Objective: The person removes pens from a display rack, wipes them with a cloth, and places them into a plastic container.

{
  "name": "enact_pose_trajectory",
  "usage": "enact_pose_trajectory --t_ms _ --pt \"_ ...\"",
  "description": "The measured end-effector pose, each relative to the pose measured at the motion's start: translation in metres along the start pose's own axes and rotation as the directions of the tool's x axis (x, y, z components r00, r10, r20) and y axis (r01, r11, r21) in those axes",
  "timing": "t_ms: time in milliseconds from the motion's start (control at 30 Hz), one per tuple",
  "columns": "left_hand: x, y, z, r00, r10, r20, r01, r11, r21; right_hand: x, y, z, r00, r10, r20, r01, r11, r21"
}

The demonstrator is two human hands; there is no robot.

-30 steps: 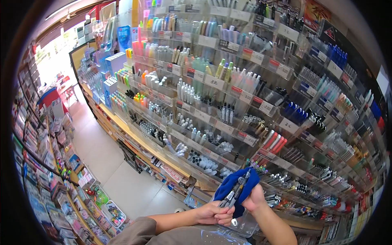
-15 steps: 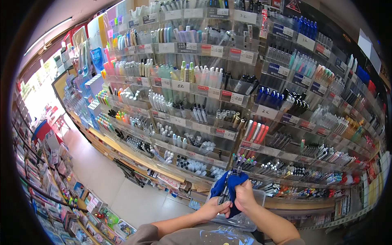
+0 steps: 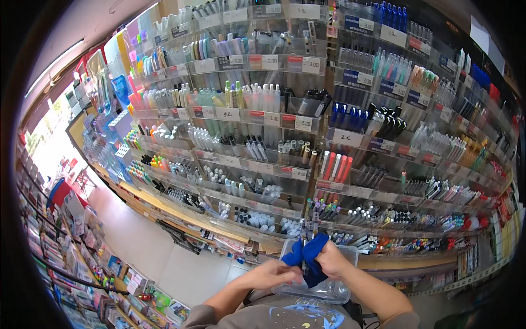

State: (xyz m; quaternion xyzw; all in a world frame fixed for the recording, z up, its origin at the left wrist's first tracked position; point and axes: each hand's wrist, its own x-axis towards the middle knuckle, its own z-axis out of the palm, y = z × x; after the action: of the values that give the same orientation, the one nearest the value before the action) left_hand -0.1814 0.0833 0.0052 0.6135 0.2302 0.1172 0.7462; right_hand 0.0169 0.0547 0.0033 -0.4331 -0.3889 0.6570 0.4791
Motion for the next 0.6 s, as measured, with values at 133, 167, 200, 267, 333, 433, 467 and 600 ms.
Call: enact_pose_trajectory --t_ms 133,167,200,267,333,433,467,600 --pt "-0.008 0.002 -0.018 0.904 0.125 -0.409 -0.243 0.937 -0.251 -0.004 0.003 0.001 0.986 0.09 0.138 -0.09 0.996 -0.004" --pt "-0.001 0.007 -0.015 0.819 0.209 -0.534 -0.257 0.966 -0.017 -0.001 0.011 0.001 0.98 0.115 0.165 -0.114 0.993 -0.013" --pt "0.005 0.017 -0.007 0.819 0.239 -0.521 -0.295 0.955 -0.026 0.002 0.017 0.003 0.971 0.141 0.193 -0.139 0.99 -0.023" --pt "0.016 0.026 0.007 0.811 0.302 -0.5 -0.372 0.927 -0.044 -0.002 0.011 0.026 0.963 0.15 0.224 -0.143 0.989 -0.048" --pt "0.023 0.023 0.009 0.815 0.288 -0.502 -0.451 0.86 -0.239 -0.001 0.018 0.032 0.957 0.171 0.235 -0.149 0.983 -0.109" --pt "0.02 0.027 0.005 0.774 0.329 -0.542 -0.57 0.735 -0.367 -0.004 0.012 0.032 0.95 0.212 0.23 -0.19 0.975 -0.114" --pt "0.018 0.029 0.002 0.748 0.347 -0.565 -0.611 0.694 -0.382 -0.004 0.015 0.03 0.947 0.178 0.267 -0.146 0.98 -0.136" --pt "0.007 0.034 -0.029 0.656 0.327 -0.68 -0.716 0.556 -0.423 -0.009 0.031 0.022 0.946 0.173 0.275 -0.122 0.973 -0.194"
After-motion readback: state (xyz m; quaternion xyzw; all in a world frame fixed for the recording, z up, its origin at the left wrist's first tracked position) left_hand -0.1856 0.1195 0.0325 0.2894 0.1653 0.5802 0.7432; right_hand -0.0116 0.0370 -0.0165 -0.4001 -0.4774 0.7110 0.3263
